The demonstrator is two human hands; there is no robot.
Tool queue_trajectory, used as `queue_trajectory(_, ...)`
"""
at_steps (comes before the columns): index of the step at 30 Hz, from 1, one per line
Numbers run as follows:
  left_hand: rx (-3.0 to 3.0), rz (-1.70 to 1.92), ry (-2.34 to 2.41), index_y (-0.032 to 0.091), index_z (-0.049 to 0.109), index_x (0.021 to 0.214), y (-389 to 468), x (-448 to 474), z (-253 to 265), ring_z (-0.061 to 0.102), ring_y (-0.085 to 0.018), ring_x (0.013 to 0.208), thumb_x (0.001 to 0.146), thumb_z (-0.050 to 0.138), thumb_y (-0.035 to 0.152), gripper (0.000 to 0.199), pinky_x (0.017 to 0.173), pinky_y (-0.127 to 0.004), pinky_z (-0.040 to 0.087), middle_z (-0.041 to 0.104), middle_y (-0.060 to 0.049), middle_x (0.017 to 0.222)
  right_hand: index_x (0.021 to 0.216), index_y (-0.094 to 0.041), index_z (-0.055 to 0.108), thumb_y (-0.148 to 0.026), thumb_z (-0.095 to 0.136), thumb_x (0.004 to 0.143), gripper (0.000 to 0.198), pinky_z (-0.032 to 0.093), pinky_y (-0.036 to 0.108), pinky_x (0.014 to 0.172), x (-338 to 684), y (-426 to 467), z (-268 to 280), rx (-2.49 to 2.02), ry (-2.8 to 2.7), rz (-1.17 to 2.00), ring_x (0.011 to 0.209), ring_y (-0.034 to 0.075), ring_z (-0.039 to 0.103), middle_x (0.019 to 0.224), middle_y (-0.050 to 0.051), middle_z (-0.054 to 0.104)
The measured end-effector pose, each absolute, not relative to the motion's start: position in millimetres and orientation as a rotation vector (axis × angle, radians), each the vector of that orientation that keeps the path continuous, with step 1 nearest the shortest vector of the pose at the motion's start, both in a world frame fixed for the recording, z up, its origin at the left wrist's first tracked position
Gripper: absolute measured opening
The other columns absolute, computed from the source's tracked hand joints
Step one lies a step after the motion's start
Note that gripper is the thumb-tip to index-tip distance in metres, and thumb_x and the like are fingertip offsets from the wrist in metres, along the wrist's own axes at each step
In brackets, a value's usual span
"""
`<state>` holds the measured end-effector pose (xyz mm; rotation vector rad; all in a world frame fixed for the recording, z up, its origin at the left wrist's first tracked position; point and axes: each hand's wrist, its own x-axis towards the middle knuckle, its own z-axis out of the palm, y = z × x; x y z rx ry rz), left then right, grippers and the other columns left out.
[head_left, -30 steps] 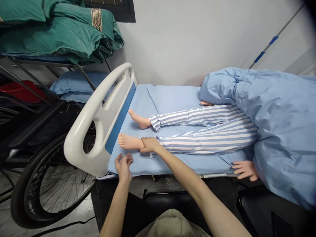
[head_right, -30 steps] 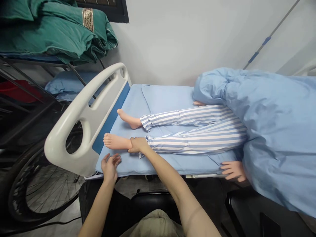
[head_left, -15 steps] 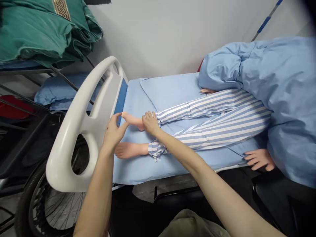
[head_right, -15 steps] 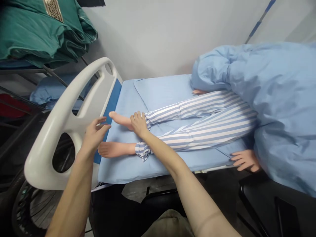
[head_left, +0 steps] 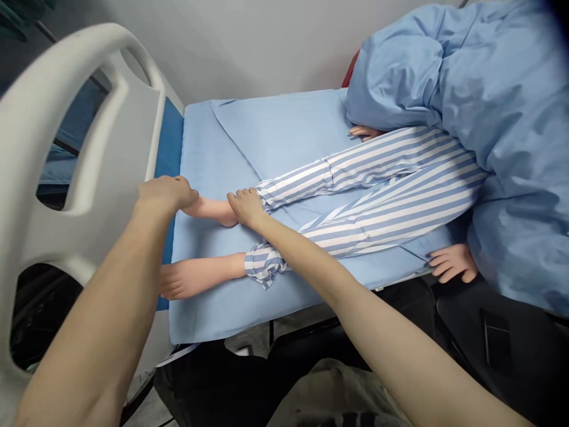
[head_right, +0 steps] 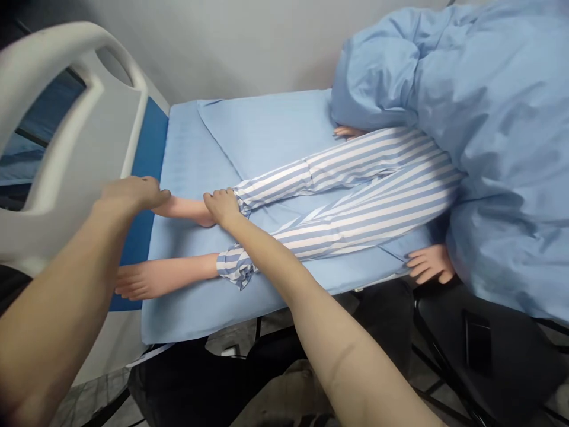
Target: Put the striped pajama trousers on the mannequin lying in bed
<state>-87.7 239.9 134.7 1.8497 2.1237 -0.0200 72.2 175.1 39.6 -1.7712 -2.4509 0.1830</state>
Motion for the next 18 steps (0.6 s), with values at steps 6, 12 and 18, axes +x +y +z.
queue_trajectory(6,1.617,-0.501,2.102,-0.001,0.058,0.083,267,-87,137,0.059,-0.040,0.118,0.093,0.061,0.027,0.030,0.102,-0.058,0.043,0.064,-0.023,0.114,0.119,-0.012,0.060,-0.022,0.051,0.097,0.026,0.037,0.043,0.104,70,177,37,-1.790,-2.380,0.222,0.113,0.028,0.059,0.116,0.018,0.066)
queue_trajectory(12,2.423,-0.181,2.126,-0.004,0.056,0.121,170,-85,140,0.050,-0.044,0.126,0.102,0.035,0.032,0.046,0.100,-0.059,0.040,0.054,-0.029,0.130,0.122,-0.012,0.059,-0.017,0.044,0.099,0.029,0.035,0.046,0.107,69,171,37,-1.799,-2.372,0.202,0.118,0.028,0.056,0.122,0.019,0.063)
queue_trajectory(18,2.131,-0.453,2.199,-0.002,0.057,0.118,200,-74,145,0.053,-0.042,0.125,0.096,0.050,0.029,0.039,0.099,-0.058,0.041,0.058,-0.027,0.128,0.125,-0.011,0.058,-0.013,0.043,0.098,0.031,0.032,0.048,0.111,70,166,35,-1.807,-2.371,0.137,0.121,0.027,0.054,0.125,0.019,0.061)
